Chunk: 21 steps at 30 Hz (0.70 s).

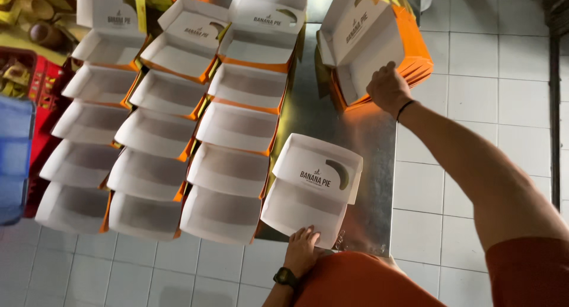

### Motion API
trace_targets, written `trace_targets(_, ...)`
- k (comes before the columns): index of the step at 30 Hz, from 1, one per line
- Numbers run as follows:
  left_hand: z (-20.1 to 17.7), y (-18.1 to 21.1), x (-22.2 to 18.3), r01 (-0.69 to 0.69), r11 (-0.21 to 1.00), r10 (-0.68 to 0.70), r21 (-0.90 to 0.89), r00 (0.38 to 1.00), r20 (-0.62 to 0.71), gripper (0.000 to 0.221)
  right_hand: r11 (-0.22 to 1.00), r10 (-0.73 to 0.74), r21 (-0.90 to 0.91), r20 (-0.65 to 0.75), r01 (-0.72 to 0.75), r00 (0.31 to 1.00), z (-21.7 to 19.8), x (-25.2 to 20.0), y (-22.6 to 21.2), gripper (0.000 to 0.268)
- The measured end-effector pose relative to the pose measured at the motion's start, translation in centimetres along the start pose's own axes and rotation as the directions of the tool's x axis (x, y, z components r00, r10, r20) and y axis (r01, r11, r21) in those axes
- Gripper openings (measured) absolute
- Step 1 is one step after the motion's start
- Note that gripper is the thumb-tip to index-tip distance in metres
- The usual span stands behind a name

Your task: The person organizes several empty white and orange cardboard pie boxes on a metal table, then picks up individual yellow plastic-wrapped snack packets from a blue crate to inspect them.

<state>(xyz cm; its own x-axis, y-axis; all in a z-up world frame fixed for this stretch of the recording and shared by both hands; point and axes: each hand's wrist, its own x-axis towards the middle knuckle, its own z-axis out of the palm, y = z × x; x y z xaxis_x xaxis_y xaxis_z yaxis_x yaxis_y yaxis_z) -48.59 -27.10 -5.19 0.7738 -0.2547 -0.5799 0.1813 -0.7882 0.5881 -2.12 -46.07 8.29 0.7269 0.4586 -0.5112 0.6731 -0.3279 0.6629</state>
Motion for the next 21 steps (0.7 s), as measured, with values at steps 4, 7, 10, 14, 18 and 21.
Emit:
trace_targets(4,2.4,1.4,-0.7,0.023,0.999,-0.02,0.039,0.997,-0.075,0.041,0.996,0.058,0.079,-0.31,-0.035,0.949,0.4,-0.9,2.3,0.016)
trace_targets(7,3.9,2.8,-0.4,0.074,0.997,-0.069,0.036,0.989,-0.13,0.041,0.985,0.131,0.156,-0.437,-0.068,0.89,-0.2,-1.8,4.1,0.017)
trace_targets(10,5.4,3.9,-0.2,0.138,0.99,-0.132,0.013,0.97,-0.203,0.042,0.957,0.243,0.287,-0.715,-0.041,0.655,-0.2,-3.0,5.7,0.022)
trace_targets(14,7.0,4.1,-0.7,0.152,0.988,-0.135,0.027,0.937,-0.323,0.037,0.798,0.43,0.537,-0.825,0.274,0.366,-3.4,-7.7,4.5,0.004)
trace_targets(18,8.9,3.9,-2.1,0.249,0.966,-0.208,0.068,0.906,-0.368,0.033,0.738,0.412,0.565,-0.811,0.369,0.416,-2.3,-13.0,-5.2,0.007)
trace_targets(21,9.4,3.3,-2.9,0.247,0.967,-0.214,0.058,0.916,-0.34,0.035,0.613,0.411,0.644,-0.755,0.458,0.511,-3.1,-17.8,-14.8,0.013)
